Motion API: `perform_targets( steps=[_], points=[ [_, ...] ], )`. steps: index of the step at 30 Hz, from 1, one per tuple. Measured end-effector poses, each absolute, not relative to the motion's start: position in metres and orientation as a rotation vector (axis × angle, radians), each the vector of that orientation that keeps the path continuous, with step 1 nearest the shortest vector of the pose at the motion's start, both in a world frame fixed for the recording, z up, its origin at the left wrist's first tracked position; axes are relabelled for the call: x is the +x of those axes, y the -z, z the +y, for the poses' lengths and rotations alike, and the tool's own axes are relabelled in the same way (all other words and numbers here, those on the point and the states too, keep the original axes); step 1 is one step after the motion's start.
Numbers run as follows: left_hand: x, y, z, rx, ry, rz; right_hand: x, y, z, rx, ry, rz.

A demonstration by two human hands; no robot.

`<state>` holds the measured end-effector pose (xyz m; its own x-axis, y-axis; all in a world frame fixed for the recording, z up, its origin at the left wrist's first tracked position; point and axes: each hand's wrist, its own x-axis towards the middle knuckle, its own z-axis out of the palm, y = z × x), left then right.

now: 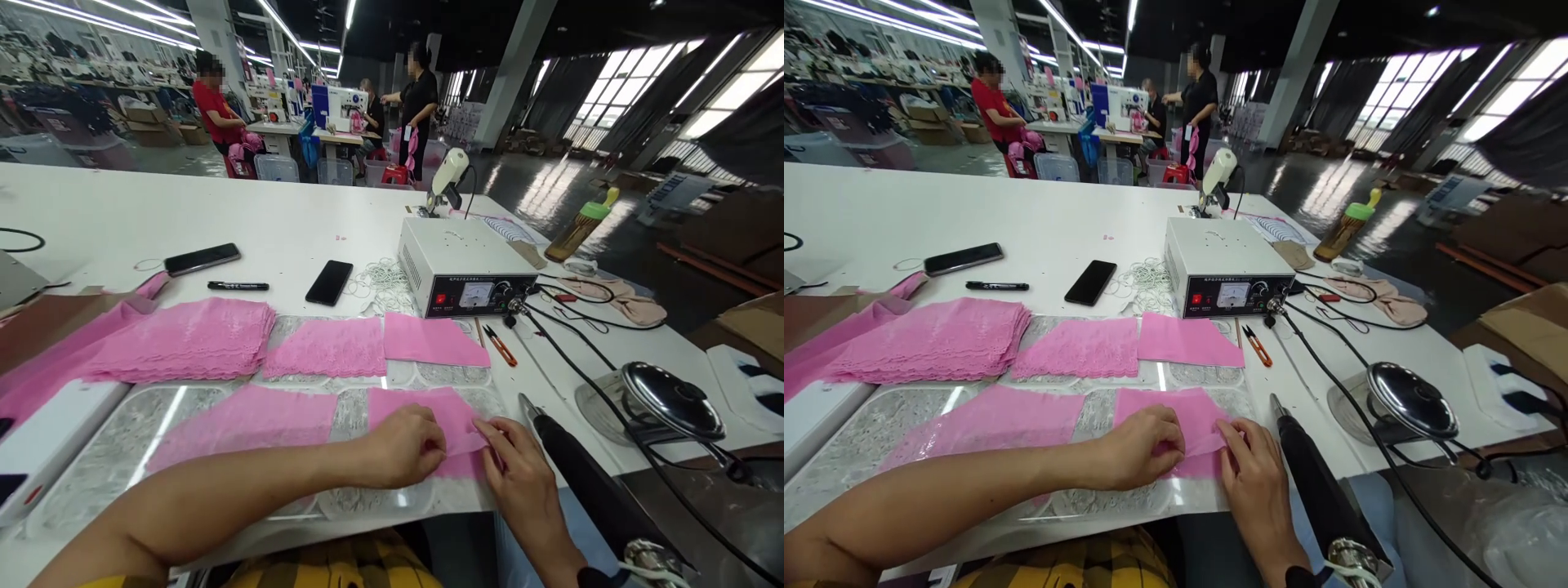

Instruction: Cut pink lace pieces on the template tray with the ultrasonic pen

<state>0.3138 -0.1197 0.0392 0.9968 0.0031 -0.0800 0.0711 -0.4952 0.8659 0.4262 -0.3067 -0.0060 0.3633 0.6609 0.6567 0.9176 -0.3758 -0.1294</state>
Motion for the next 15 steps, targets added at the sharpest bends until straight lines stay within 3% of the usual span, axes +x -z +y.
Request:
perform_targets(
  steps=[8,15],
  points=[
    [0.306,-0.044,-0.094,1.547,0.058,0.323,0.4,-0.028,-0.236,-1.787,0.646,-1.404],
    [0.233,-0.055,-0.044,1.24,-0.012,0.51,0.322,-0.034,-0.16,-1.37,0.443,-1.656]
  ],
)
